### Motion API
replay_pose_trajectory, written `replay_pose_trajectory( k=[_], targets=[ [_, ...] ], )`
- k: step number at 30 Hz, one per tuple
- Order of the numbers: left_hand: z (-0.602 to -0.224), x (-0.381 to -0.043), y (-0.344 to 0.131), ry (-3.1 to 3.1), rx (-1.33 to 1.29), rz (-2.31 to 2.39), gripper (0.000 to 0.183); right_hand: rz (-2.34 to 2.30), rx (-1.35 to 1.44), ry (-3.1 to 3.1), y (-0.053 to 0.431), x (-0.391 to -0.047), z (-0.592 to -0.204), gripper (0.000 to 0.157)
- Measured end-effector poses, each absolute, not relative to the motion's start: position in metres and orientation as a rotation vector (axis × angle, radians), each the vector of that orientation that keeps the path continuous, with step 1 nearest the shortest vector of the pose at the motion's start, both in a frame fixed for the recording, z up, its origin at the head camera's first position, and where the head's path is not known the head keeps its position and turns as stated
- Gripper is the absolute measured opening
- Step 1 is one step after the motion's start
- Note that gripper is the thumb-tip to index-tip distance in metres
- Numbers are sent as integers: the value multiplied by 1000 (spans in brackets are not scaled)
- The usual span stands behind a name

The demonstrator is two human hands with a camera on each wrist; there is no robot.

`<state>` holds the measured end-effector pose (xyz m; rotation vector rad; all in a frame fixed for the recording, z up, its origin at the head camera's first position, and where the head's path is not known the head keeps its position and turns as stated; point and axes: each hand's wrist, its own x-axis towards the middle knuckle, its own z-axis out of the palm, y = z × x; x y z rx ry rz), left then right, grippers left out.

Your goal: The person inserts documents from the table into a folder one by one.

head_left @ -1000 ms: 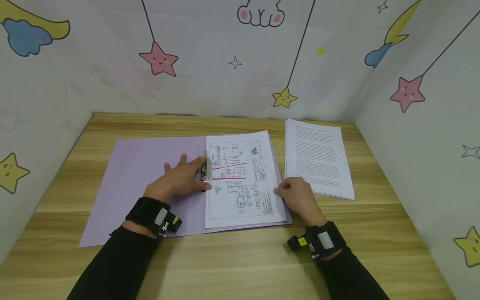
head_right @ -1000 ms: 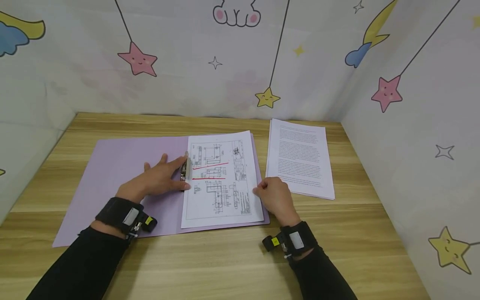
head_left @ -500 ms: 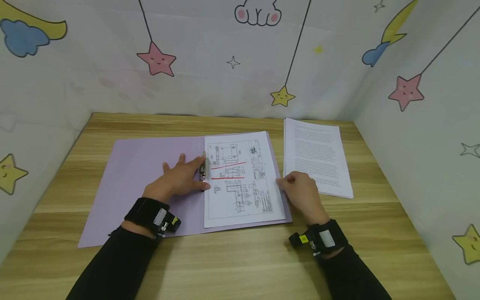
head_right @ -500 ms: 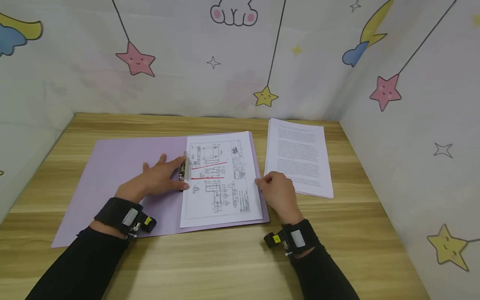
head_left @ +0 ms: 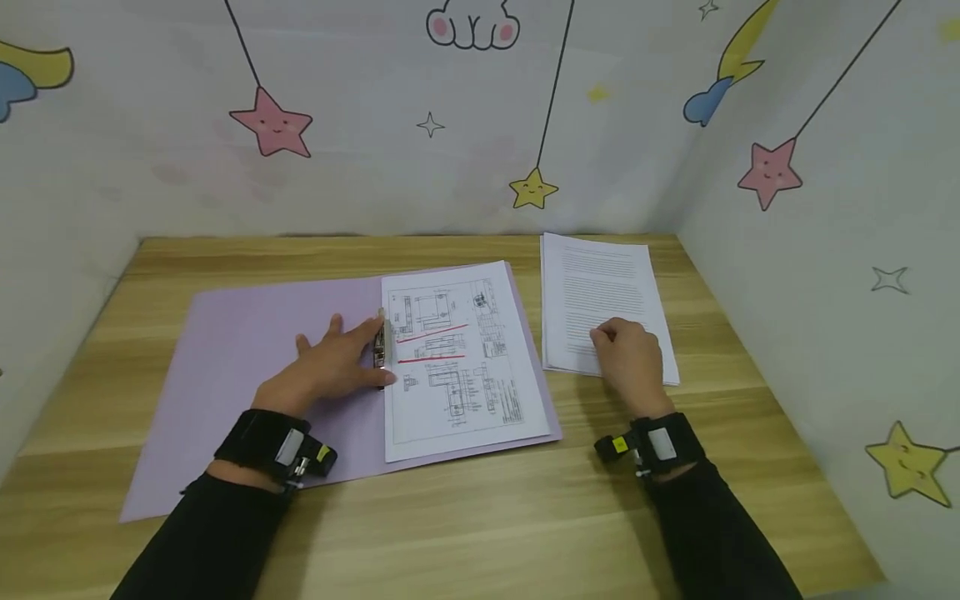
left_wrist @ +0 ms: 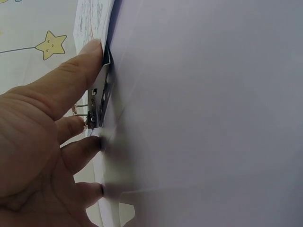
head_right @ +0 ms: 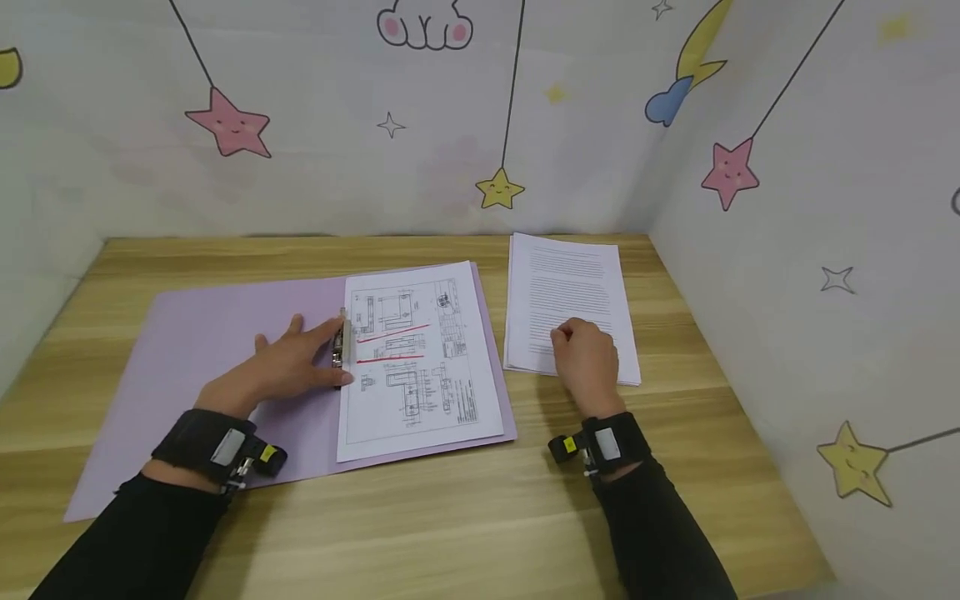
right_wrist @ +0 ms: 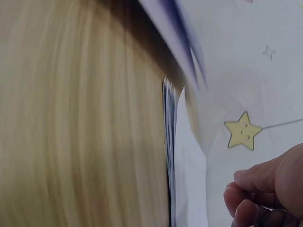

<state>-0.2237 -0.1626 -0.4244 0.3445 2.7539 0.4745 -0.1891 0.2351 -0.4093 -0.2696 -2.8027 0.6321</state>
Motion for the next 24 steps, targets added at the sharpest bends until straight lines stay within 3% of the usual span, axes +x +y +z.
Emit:
replay_pose_trajectory(
  k=[17,24],
  targets=[
    [-426,-225,-168,2745,409,483,104,436,-555,-2952,287,-206,-421,28],
    [-423,-225,-166,2739,413,505,104,346,-691,-3008,307,-205,-419,36]
  ],
)
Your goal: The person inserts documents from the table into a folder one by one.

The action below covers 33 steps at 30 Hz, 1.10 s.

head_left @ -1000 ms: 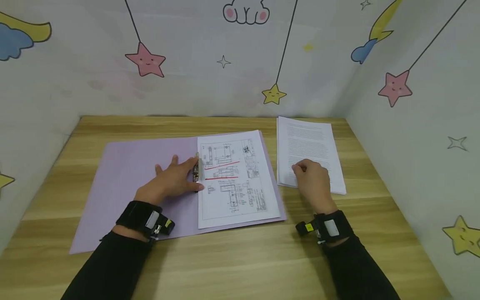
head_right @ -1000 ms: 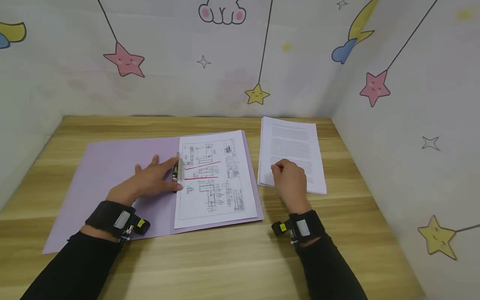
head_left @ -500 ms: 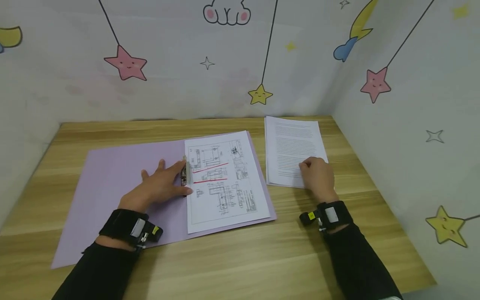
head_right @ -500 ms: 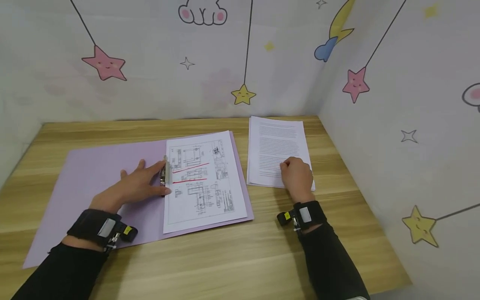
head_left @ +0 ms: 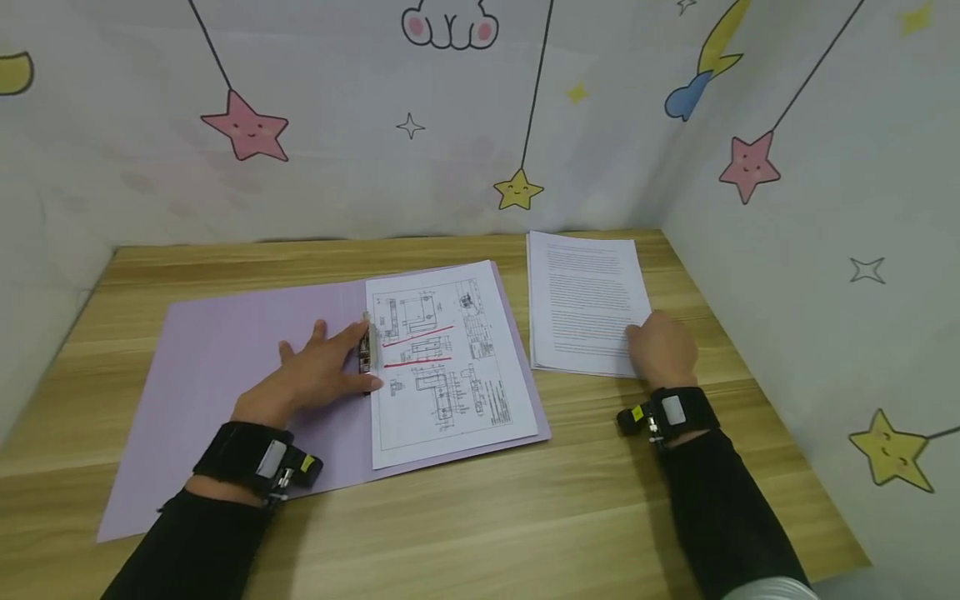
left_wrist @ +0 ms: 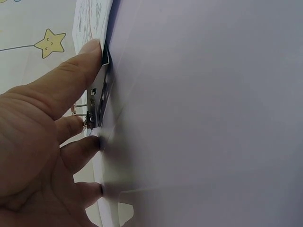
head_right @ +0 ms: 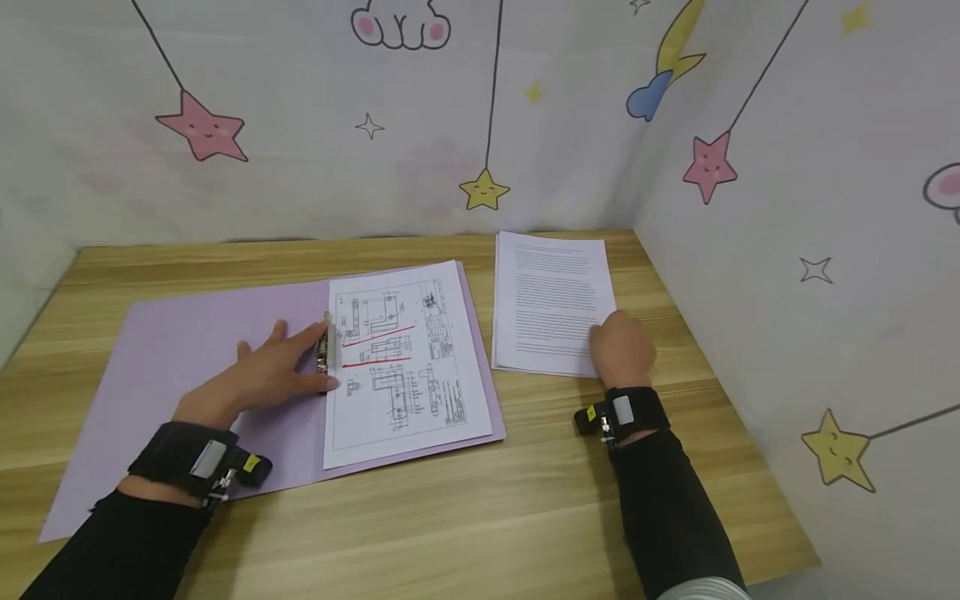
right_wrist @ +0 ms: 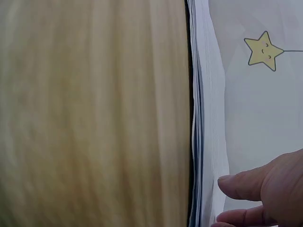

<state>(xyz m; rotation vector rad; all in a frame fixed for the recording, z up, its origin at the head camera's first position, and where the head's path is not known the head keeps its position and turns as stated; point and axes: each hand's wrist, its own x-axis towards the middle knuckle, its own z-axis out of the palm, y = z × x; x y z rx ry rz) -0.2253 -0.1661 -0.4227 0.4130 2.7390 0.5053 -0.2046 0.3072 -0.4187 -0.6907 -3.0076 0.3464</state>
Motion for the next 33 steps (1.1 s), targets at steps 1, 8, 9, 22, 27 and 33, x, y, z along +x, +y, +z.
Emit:
replay_pose_trajectory(
  k=[1,8,9,22,27,33],
  targets=[
    [-422,-225,-166,2740,413,507,104,344,-709,-3014,309,-204,-418,38],
    [-421,-224,-165,2741,413,498,104,320,-806,-3050,318,-206,-418,56],
    [-421,-224,-165,2742,412,498,104,321,-809,-3044,319,-206,-419,57],
    [-424,-224,-164,2738,391,498,103,310,-774,-3011,326,-214,-419,29],
    [-426,-225,-165,2742,392,499,103,256,-727,-3008,324,-215,-416,27],
    [-427,-223,-168,2751,382,501,103,191,-662,-2991,319,-216,-418,28]
  ],
)
